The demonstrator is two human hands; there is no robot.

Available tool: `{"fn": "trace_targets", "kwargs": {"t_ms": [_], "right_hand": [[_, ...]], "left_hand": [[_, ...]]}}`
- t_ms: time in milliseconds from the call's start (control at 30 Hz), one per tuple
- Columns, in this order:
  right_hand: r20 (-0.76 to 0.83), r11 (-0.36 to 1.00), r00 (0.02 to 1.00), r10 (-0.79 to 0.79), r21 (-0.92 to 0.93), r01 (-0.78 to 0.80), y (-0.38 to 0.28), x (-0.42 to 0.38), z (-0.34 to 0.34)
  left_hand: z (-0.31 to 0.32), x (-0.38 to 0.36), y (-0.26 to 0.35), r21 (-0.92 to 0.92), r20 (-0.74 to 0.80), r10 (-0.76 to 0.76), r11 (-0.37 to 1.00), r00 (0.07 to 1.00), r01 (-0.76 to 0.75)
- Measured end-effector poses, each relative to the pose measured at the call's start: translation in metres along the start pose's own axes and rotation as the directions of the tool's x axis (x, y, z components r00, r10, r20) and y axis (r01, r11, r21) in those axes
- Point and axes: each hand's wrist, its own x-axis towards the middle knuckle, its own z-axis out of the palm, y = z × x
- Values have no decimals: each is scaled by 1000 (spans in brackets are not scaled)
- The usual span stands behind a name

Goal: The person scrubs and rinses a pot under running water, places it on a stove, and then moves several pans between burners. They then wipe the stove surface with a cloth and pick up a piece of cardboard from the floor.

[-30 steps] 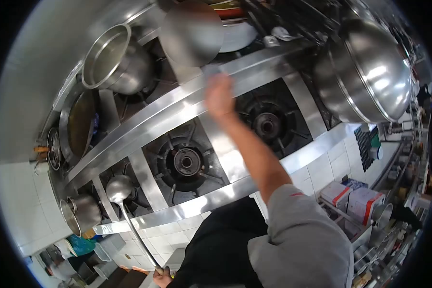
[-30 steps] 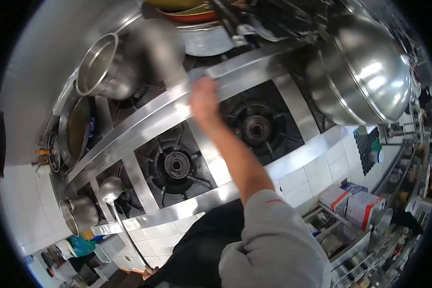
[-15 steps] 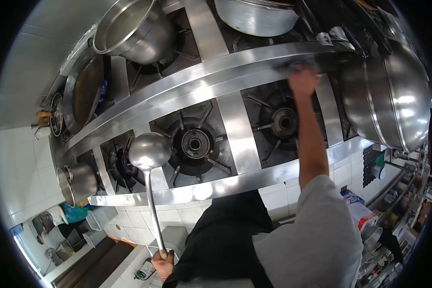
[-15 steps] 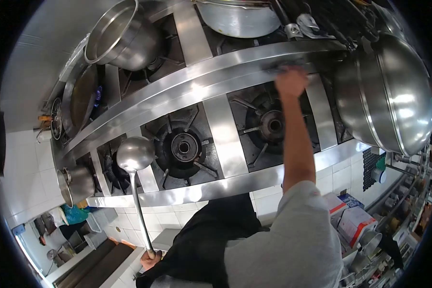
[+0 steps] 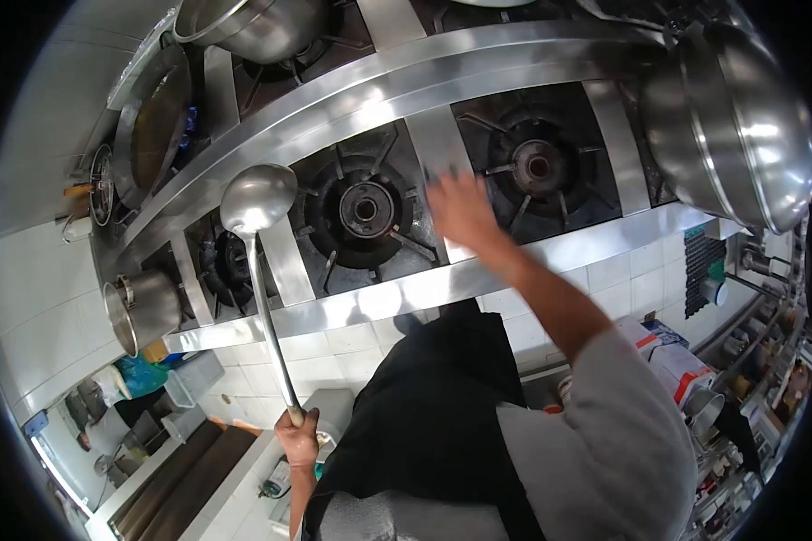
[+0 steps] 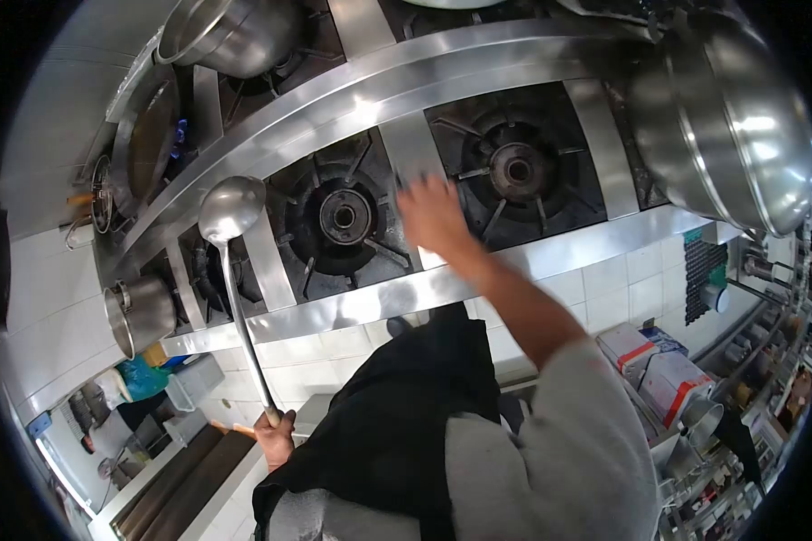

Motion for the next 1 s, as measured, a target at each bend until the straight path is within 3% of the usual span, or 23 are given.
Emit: {"fn": "trace_targets", "kwargs": {"t_ms": [33, 67, 167, 233, 267, 300, 367, 400, 433, 467, 500, 533, 600, 667, 700, 733, 800, 833, 900, 933, 1000], "right_hand": [[-140, 994, 985, -96, -62, 88, -9, -56, 14], [-101, 993, 990, -101, 45, 106, -19, -105, 15], [340, 994, 938, -69, 106, 34, -36, -184, 3], [287, 926, 958, -13, 364, -96, -17, -185, 7], [271, 862, 963, 7, 487, -143, -8, -176, 9], [228, 855, 972, 58, 492, -167, -7, -149, -9], [-122, 816, 987, 100, 578, -11, 8, -87, -34], [-178, 862, 980, 91, 507, 13, 19, -46, -51], [-381, 900, 916, 126, 433, 57, 24, -7, -56], [-406, 948, 890, 207, 309, -80, 28, 29, -64], [-441, 980, 877, 192, 134, -147, 51, 70, -48], [-314, 946, 893, 323, 97, -309, 56, 106, -35], [-406, 947, 884, 233, -111, -301, 12, 151, -3], [-345, 996, 938, 12, -75, -41, -39, 211, 41], [-340, 972, 920, -195, -190, 136, -74, 234, 64], [-163, 971, 969, -189, -176, 160, -133, 243, 53], [-111, 979, 975, -190, -95, 180, -206, 266, 79], [-65, 941, 947, -315, -154, 303, -224, 289, 111], [63, 930, 945, -320, -171, 326, -282, 268, 110], [81, 969, 968, -238, -50, 242, -303, 239, 114], [-139, 952, 942, -305, -60, 299, -322, 153, 147]], "left_hand": [[1, 6, -10, -1, 4, 18, 1000, 1000, -18], [2, 9, -15, -68, 29, 7, 998, 1000, -5], [3, 12, -40, -133, 65, -7, 991, 998, 16], [1, 5, -56, -131, 55, -28, 991, 998, 35], [0, -1, -65, -148, 33, -37, 988, 999, 41], [-1, -8, -72, -164, 7, -50, 985, 999, 50], [-12, -26, -80, -125, -44, -31, 992, 999, 26], [-17, -37, -87, -76, -74, -22, 997, 997, 16], [-21, -46, -95, -25, -101, -7, 1000, 995, 5], [-25, -58, -106, -38, -131, -36, 999, 991, 32], [-29, -70, -108, -86, -154, -95, 993, 984, 83], [-31, -85, -104, -135, -176, -159, 981, 971, 136], [-32, -117, -136, -175, -214, -225, 966, 951, 189], [-25, -143, -156, -273, -249, -344, 922, 905, 275], [-24, -159, -159, -315, -256, -404, 894, 878, 319], [-25, -168, -157, -287, -246, -419, 893, 874, 347], [-19, -182, -167, -339, -245, -480, 856, 842, 390], [-15, -188, -175, -366, -240, -506, 838, 828, 406], [-13, -193, -186, -382, -241, -532, 821, 812, 424], [-17, -189, -182, -371, -238, -551, 813, 800, 449], [-21, -177, -185, -366, -243, -534, 823, 810, 434]]}}
